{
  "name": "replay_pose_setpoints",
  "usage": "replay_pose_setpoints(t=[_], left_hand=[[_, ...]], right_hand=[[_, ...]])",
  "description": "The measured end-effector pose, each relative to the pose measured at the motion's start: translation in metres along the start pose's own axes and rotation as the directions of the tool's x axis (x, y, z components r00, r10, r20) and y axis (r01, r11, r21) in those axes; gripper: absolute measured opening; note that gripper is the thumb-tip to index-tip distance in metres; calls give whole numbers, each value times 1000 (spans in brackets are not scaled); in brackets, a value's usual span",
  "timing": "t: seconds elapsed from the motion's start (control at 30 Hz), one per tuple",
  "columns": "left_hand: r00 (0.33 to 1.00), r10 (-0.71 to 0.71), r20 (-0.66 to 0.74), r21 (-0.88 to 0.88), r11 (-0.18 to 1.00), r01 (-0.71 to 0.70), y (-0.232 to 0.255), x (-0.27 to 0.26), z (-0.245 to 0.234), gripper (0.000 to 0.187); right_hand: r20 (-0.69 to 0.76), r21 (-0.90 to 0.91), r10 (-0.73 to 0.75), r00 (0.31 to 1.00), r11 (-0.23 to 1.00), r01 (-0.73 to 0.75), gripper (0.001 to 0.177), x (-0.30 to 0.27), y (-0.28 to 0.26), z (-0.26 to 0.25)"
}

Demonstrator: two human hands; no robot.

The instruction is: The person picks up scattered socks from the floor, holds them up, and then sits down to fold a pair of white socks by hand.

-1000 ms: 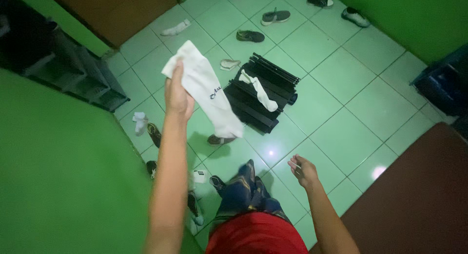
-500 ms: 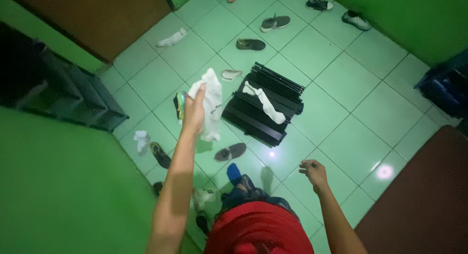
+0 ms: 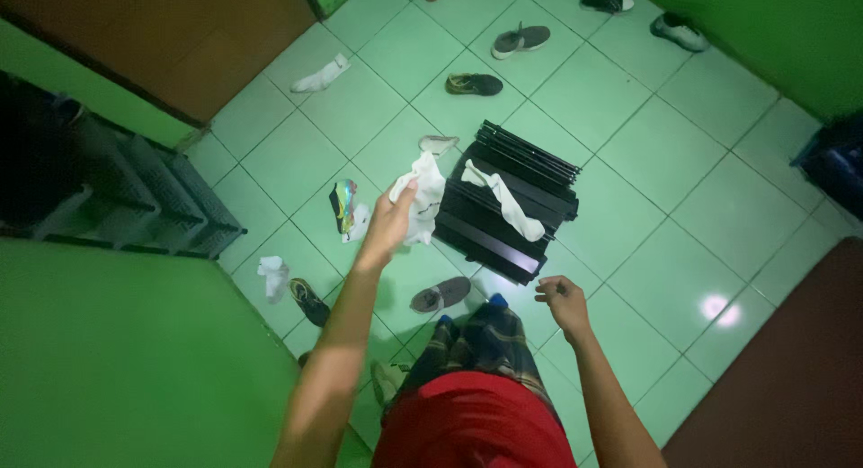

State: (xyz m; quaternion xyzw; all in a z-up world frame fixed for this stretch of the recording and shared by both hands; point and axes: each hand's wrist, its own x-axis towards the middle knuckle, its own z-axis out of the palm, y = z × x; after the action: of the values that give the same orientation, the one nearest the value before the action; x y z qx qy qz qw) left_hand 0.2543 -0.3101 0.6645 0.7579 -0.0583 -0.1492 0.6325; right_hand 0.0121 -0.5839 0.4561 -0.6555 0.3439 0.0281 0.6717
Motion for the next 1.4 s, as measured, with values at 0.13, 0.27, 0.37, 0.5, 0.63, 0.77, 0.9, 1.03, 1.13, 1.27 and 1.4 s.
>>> replay_pose_setpoints(t=[0.13, 0.27, 0.37, 0.5, 0.63, 0.77, 0.9, 1.03, 1.13, 1.27, 1.4], left_hand=[[999, -36, 34, -23, 999, 36, -3, 24, 8, 48], [997, -71, -4, 58, 996, 71, -1, 42, 1, 52], [985, -163, -50, 23, 986, 164, 1, 58, -1, 55], [992, -107, -70, 27, 994, 109, -7, 76, 4, 58], [983, -162, -81, 42, 985, 166, -31, 109, 5, 60], [980, -200, 3, 22, 980, 200, -68, 148, 1, 60], [974, -219, 57, 20, 976, 218, -119, 195, -7, 58], [913, -353, 205, -360, 840, 406, -190, 248, -2, 60], [910, -350, 224, -425, 805, 414, -249, 277, 0, 63], [868, -457, 193, -340, 799, 497, -320, 319, 3, 71], [800, -587, 125, -159, 784, 600, -373, 331, -9, 80]], right_hand=[[32, -35, 3, 999, 999, -2, 22, 41, -4, 14], [107, -73, 30, 994, 997, -23, 20, 88, -5, 27], [120, -108, -14, 993, 994, 27, 22, 109, -17, 35], [73, -276, 20, 997, 961, 1, 26, 122, -45, 31], [44, -343, -5, 999, 939, 20, 28, 138, -66, 40], [46, -412, 8, 999, 911, 12, 27, 155, -73, 59], [95, -612, 68, 993, 791, 4, 26, 208, -48, 93], [340, -786, -50, 939, 534, 313, 31, 279, 22, 133], [299, -823, 62, 952, 521, 224, 38, 335, 70, 162], [201, -880, 242, 949, 471, 66, 57, 424, 112, 194], [68, -926, 247, 967, 377, -31, 50, 502, 146, 232]])
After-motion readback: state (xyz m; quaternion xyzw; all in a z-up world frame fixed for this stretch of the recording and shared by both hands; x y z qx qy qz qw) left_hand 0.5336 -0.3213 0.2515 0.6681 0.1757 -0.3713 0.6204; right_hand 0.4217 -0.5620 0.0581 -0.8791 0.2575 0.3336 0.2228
